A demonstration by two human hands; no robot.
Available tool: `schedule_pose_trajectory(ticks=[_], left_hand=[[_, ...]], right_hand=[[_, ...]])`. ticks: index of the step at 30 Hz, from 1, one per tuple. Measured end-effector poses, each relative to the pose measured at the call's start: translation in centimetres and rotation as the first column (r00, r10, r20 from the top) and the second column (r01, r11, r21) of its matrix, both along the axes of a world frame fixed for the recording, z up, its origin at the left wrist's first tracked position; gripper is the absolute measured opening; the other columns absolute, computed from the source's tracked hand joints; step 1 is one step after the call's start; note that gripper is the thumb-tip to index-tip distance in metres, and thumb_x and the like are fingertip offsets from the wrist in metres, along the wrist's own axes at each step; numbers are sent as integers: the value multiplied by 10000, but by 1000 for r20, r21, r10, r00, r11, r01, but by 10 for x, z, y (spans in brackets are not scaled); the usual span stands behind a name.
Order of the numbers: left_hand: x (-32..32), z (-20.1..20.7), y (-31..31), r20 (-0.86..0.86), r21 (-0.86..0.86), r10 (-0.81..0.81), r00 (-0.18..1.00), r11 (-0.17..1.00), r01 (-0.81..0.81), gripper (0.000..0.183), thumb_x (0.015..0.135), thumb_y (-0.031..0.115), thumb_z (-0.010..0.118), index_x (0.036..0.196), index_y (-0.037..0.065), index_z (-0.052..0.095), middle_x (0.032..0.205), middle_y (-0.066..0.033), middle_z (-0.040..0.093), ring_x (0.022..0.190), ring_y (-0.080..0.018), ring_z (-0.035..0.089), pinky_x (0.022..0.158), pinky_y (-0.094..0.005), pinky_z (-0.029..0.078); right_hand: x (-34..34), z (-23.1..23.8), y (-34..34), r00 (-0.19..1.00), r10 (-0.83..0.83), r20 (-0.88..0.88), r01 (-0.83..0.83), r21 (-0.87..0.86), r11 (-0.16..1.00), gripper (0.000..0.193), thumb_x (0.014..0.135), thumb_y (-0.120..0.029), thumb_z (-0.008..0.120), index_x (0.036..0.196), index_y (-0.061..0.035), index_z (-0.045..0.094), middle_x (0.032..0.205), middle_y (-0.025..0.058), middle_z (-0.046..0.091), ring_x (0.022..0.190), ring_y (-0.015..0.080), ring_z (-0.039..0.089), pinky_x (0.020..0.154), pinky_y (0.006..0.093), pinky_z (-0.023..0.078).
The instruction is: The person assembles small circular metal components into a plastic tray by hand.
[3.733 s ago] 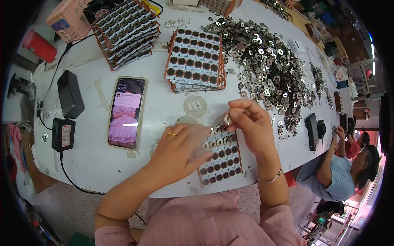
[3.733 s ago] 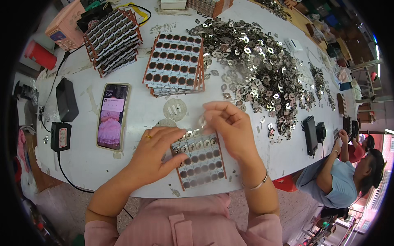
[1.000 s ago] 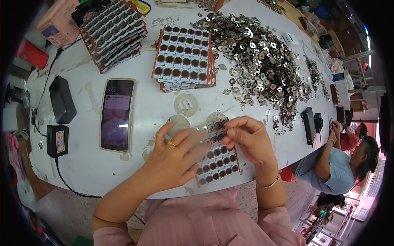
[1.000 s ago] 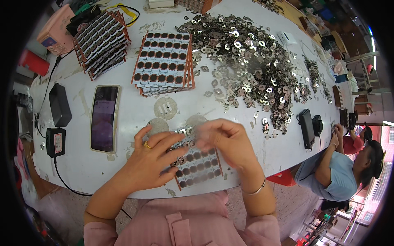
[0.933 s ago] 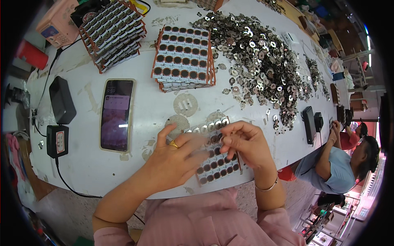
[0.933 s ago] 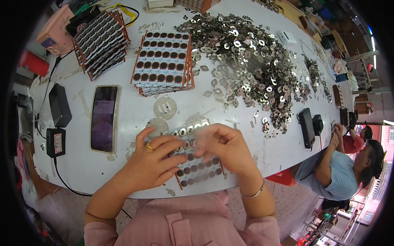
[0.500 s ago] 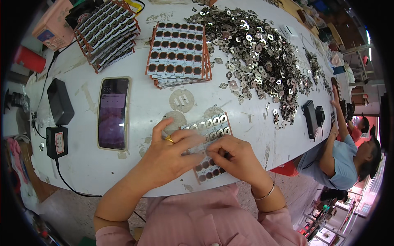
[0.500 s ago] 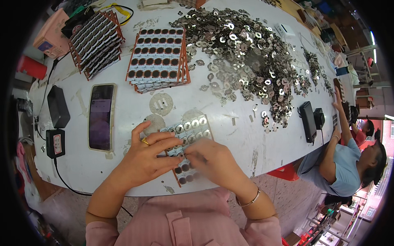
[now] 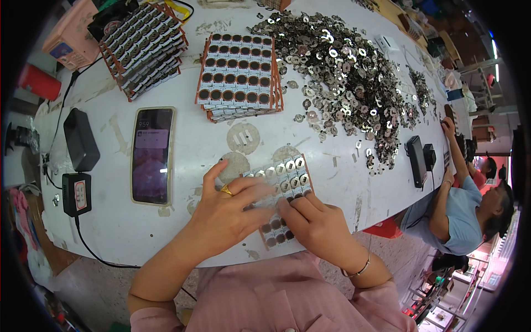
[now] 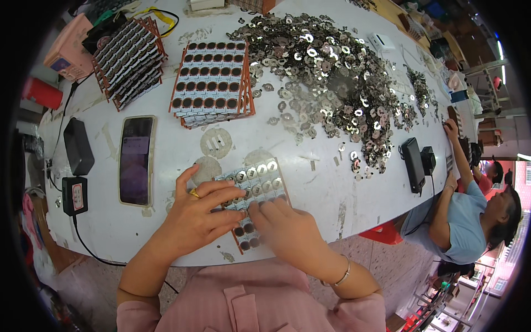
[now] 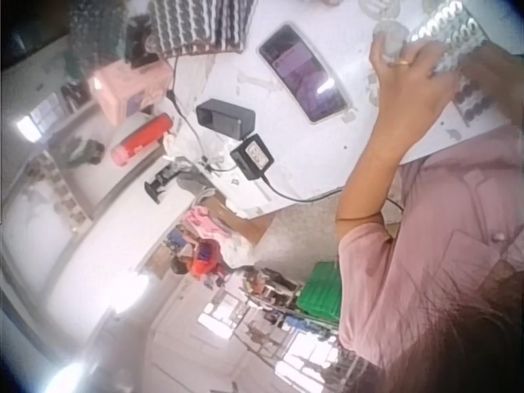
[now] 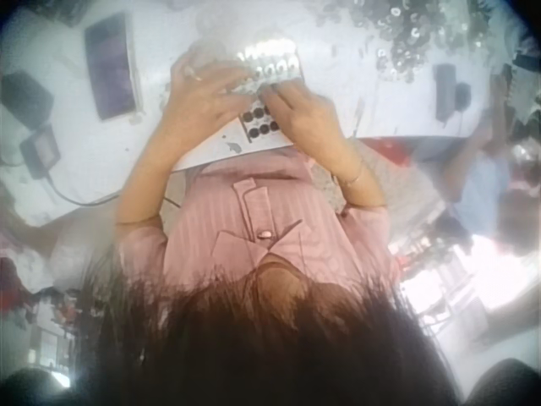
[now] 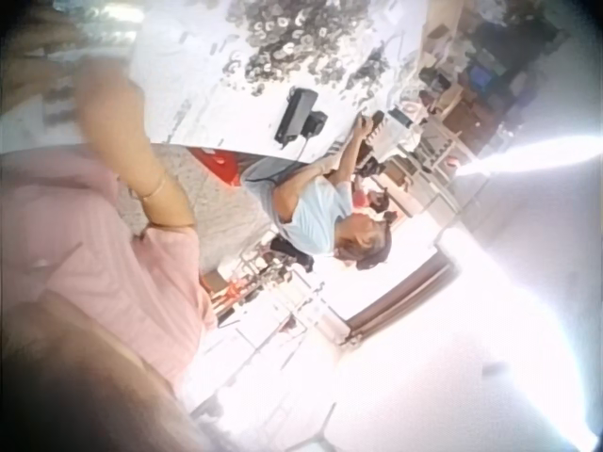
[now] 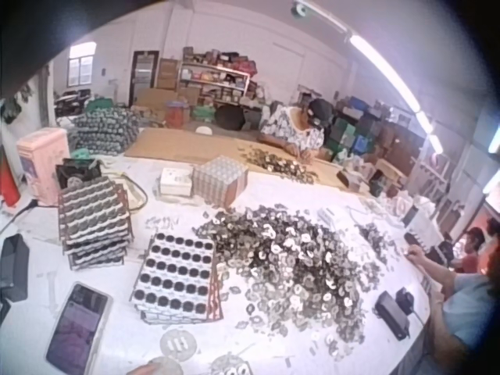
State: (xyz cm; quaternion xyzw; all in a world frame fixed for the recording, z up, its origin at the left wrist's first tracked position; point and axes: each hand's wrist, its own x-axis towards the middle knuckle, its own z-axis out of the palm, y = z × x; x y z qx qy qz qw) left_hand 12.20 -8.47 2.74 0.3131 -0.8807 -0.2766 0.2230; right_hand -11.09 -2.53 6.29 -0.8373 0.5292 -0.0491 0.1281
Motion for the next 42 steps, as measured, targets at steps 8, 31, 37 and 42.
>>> schedule_pose_trajectory(ticks=[8, 31, 37, 42], left_hand=[[-1, -1, -1, 23, -14, -31, 999, 999, 31, 145, 841, 212, 802, 983, 212, 776, 1293, 40, 680, 1261, -157, 610, 1247, -635, 178], [-12, -10, 8, 53, -230, 16, 998, 973, -3, 285, 780, 246, 843, 1060, 227, 792, 1325, -14, 670, 1327, -193, 587, 1239, -593, 257], [-13, -14, 7, 7, -182, -9, 1000, 983, 10, 262, 810, 164, 839, 1065, 154, 779, 1343, -61, 680, 1304, -255, 632, 1163, -495, 439], [-11, -14, 4, -15, -191, -29, 999, 981, 26, 270, 800, 138, 826, 1066, 134, 773, 1325, -77, 681, 1274, -272, 645, 1100, -480, 506]], right_hand=[[-29, -15, -94, 966, -67, 251, 164, -391, 906, 317, 864, -23, 729, 1180, -35, 724, 993, 110, 679, 918, 331, 659, 763, 419, 574], [-34, -9, -34, 289, -749, 596, -126, 800, 587, 156, 964, -4, 716, 1116, -2, 751, 1034, 60, 767, 829, 143, 724, 734, 290, 589], [-35, -16, -24, 724, -399, 563, 114, 472, 874, 144, 1000, -56, 715, 1142, -40, 734, 976, 35, 755, 778, 103, 699, 650, 239, 562], [-31, -5, -25, 537, -639, 550, 110, 706, 700, 135, 1007, -73, 718, 1131, -20, 723, 958, 56, 752, 721, 101, 687, 553, 223, 533]])
